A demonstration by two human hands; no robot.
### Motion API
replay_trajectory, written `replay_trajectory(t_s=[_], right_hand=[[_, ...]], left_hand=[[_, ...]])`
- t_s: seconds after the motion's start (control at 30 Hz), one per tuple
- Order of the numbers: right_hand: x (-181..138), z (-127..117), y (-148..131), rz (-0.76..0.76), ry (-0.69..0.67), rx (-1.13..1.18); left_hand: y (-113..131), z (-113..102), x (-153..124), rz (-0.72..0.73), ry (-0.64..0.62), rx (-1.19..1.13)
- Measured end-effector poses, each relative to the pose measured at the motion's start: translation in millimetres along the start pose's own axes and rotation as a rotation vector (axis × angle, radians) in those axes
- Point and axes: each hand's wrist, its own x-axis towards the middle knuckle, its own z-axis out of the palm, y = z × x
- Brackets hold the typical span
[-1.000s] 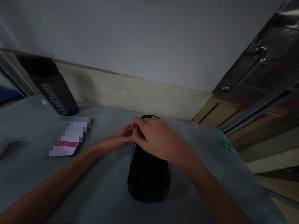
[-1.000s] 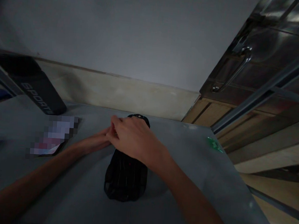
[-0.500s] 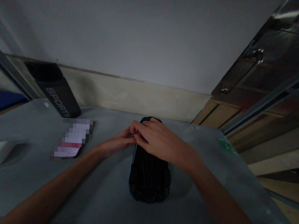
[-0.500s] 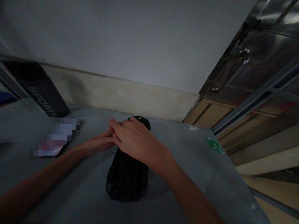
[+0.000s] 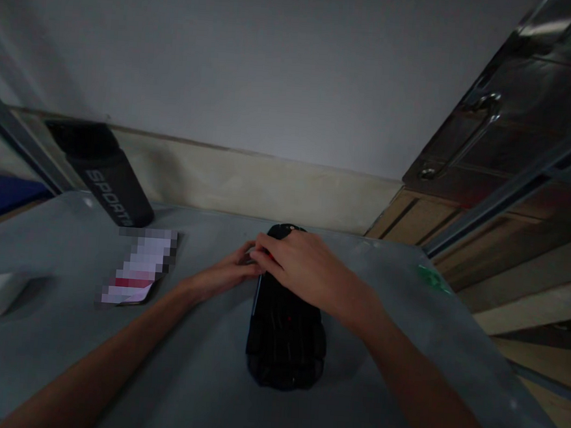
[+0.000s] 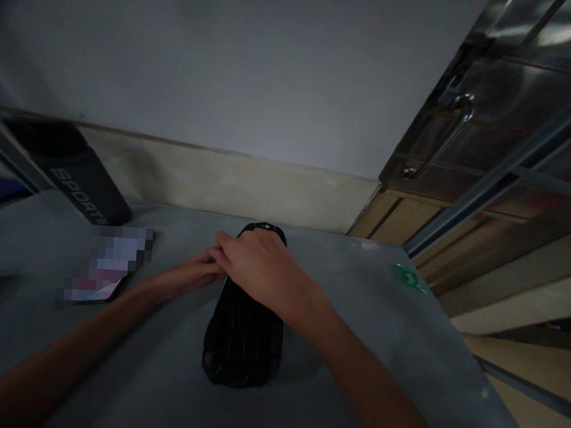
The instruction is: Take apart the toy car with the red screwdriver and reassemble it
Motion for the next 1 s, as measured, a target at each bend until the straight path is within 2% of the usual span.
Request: replay_trajectory(t_s=[0.1, 0.17, 0.27, 0.4, 0.53, 0.6, 0.73, 0.8, 0.9, 1.0], right_hand=[[-0.3, 0.9, -0.6, -0.072, 0.046, 0.046], [-0.8, 0.4, 0.2, -0.107, 0.031, 0.082], [-0.5, 0.1, 0.5, -0.065, -0.002, 0.049], [0.4, 3.5, -2.4, -0.021, 0.041, -0.02], [-0.1, 5.3, -5.1, -0.13, 0.053, 0.044], [-0.3, 4.9, -6.7, -0.102, 0.021, 0.02], [-1.5, 2.5, -8.1, 0.069, 0.022, -0.072], [-2.8, 0.5, -6.5, 0.042, 0.045, -0.026], [-3.0, -1.8, -2.9, -0.094, 0.005, 0.074], [-0.2, -0.1, -0.3, -0.027, -0.035, -0.021]], left_hand=[[1.8, 2.8, -0.8, 0.021, -0.009, 0.022], [2.1, 3.7, -0.5, 0.028, -0.026, 0.033], [0.6, 2.6, 0.6, 0.033, -0.02, 0.038], [-0.4, 0.6, -0.1, 0.019, -0.015, 0.047], [0.2, 0.1, -1.5, 0.013, -0.02, 0.066], [-0.6, -0.4, -0.5, 0.007, -0.006, 0.069], [-2.8, -0.7, 3.2, 0.022, 0.008, 0.029], [-2.8, -0.6, 3.7, 0.026, -0.008, 0.024], [-2.7, -1.2, 2.9, 0.039, -0.04, 0.049], [-3.2, -2.4, 2.6, 0.044, -0.048, 0.06]])
